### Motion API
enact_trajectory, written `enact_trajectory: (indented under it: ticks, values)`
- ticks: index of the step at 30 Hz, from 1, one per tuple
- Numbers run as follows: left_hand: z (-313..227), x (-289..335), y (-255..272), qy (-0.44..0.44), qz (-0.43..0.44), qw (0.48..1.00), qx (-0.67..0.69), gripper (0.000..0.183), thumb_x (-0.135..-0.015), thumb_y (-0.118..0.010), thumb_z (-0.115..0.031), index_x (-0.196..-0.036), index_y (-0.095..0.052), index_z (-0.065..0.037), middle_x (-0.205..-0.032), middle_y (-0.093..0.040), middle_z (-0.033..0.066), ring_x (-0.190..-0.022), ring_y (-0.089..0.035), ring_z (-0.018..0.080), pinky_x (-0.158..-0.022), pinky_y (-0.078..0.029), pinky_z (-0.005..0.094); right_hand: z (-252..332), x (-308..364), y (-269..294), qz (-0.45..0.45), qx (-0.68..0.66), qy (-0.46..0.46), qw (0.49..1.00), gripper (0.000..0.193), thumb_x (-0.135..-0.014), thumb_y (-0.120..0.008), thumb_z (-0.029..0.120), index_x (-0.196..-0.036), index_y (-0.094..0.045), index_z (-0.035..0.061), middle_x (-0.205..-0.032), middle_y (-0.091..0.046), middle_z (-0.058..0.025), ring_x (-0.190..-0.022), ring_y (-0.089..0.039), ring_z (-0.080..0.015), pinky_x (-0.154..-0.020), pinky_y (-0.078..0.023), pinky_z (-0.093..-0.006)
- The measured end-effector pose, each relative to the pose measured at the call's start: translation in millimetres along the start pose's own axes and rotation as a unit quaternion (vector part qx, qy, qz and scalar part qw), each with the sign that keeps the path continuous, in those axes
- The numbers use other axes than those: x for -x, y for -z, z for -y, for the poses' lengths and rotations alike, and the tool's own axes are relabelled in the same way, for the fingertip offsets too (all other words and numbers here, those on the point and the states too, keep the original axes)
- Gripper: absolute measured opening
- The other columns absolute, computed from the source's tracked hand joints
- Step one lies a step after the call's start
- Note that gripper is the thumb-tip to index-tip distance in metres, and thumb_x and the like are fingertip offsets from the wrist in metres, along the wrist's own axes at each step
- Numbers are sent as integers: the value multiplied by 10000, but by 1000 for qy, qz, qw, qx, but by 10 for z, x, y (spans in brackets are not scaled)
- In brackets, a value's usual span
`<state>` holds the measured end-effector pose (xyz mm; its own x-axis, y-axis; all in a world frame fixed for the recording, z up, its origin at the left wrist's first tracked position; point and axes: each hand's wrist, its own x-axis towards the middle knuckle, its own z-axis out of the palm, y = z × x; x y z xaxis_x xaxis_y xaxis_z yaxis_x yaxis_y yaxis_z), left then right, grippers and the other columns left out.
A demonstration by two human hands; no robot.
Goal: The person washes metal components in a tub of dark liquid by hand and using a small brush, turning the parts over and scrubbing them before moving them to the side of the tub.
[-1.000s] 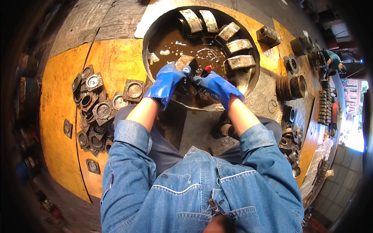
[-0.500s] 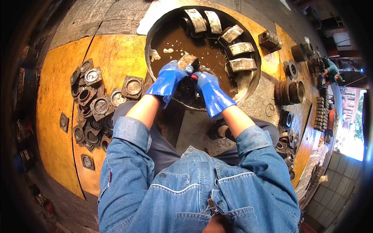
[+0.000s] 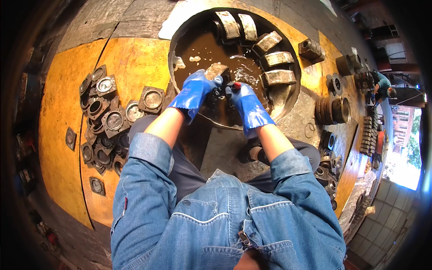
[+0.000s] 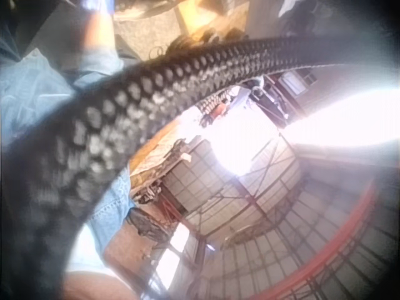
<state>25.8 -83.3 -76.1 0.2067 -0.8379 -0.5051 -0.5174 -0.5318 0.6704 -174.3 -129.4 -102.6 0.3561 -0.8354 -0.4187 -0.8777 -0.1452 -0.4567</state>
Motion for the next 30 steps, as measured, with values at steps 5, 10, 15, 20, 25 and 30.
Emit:
enact_trajectory:
  ticks: [5,10,15,20,25,30]
  values:
    - [97,-23,38,5,22,1000,17,700,-891,-712,-615,-1302,-742,-50,-1266,-757,224,-1235,-707,382,-1048,-543,456,164,198,188,108,-121,-41,986,397,-938,-706,366,-1158,-755,39,-966,-773,-147,-893,-718,-244,-821,-547,-391]
    - [23,1,42,17,24,1000,-9,725,-895,-721,-627,-1340,-723,-55,-1331,-734,217,-1256,-699,375,-1060,-546,441,272,236,527,191,-182,0,965,437,-901,-725,403,-1085,-764,8,-892,-747,-125,-825,-663,-213,-758,-524,-375]
    - [111,-65,40,34,1,999,-33,724,-899,-719,-609,-1361,-711,-51,-1375,-713,217,-1268,-693,375,-1068,-544,431,409,164,214,126,-54,39,990,427,-908,-706,455,-1111,-799,91,-1125,-784,-221,-1113,-738,-406,-914,-575,-453]
    - [-13,28,152,43,68,997,-1,757,-889,-727,-606,-1362,-699,-16,-1351,-716,246,-1275,-687,386,-1069,-536,437,340,46,5,79,182,25,980,364,-950,-712,345,-1286,-751,209,-1202,-777,-171,-1138,-740,-386,-958,-596,-464]
    - [120,-22,-11,17,-22,999,21,804,-868,-745,-620,-1388,-677,-11,-1343,-713,265,-1272,-682,408,-1073,-533,447,165,163,-2,-109,98,114,983,290,-981,-707,263,-1263,-760,220,-1155,-787,-140,-1078,-752,-354,-940,-591,-450]
    - [177,-87,29,57,2,998,11,869,-836,-764,-652,-1428,-655,-24,-1356,-708,263,-1290,-673,408,-1083,-527,453,151,149,-54,-191,40,172,966,242,-984,-710,278,-1180,-803,171,-1123,-788,-154,-1056,-751,-352,-954,-592,-421]
